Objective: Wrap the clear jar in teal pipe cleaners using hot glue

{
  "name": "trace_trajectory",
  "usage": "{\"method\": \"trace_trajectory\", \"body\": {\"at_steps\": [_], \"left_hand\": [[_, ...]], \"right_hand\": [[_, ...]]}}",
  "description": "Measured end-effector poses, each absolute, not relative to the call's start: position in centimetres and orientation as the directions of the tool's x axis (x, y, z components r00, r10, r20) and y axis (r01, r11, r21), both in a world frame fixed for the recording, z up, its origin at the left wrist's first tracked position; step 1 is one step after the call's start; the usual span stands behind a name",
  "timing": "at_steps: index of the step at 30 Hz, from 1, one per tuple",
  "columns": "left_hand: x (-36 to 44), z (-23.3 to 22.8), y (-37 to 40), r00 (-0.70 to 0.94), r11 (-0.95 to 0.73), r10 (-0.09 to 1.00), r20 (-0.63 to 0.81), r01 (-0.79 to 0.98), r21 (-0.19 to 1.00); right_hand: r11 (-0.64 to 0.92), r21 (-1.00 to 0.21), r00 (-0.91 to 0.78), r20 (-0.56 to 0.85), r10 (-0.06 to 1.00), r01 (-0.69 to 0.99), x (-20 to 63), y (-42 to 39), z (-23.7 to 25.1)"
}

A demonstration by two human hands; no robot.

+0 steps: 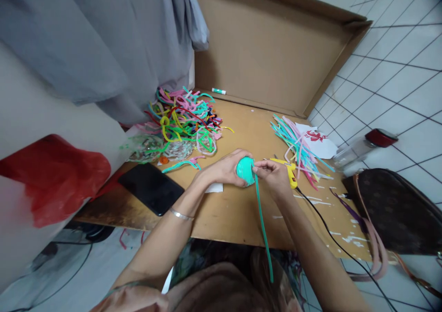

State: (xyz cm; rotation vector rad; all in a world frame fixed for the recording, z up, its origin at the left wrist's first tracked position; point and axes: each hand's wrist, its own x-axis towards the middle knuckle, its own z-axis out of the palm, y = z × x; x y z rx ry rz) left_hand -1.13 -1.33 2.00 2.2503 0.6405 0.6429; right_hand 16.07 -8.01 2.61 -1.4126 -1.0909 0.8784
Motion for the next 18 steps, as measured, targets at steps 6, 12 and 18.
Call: {"method": "trace_trajectory", "body": {"at_steps": [6, 12, 18], "left_hand": [[-1.2, 2.2, -1.4, 0.762, -0.629, 0.598, 0.246, 0.257, 0.733], [-1.4, 2.2, -1.3, 0.768, -0.640, 0.587, 0.255, 0.248, 0.728], [-1.4, 2.2, -1.3, 0.761, -0.629, 0.601, 0.244, 0.263, 0.731]], "right_hand": [[0.044, -0.981, 0.317, 0.104, 0.943, 0.191, 15.6, -8.1, 2.1], [0.040, -0.982, 0.302, 0.095, 0.949, 0.185, 15.4, -8.6, 1.6], [0.034, -0.991, 0.300, 0.071, 0.951, 0.126, 15.5, -9.8, 0.9]]}}
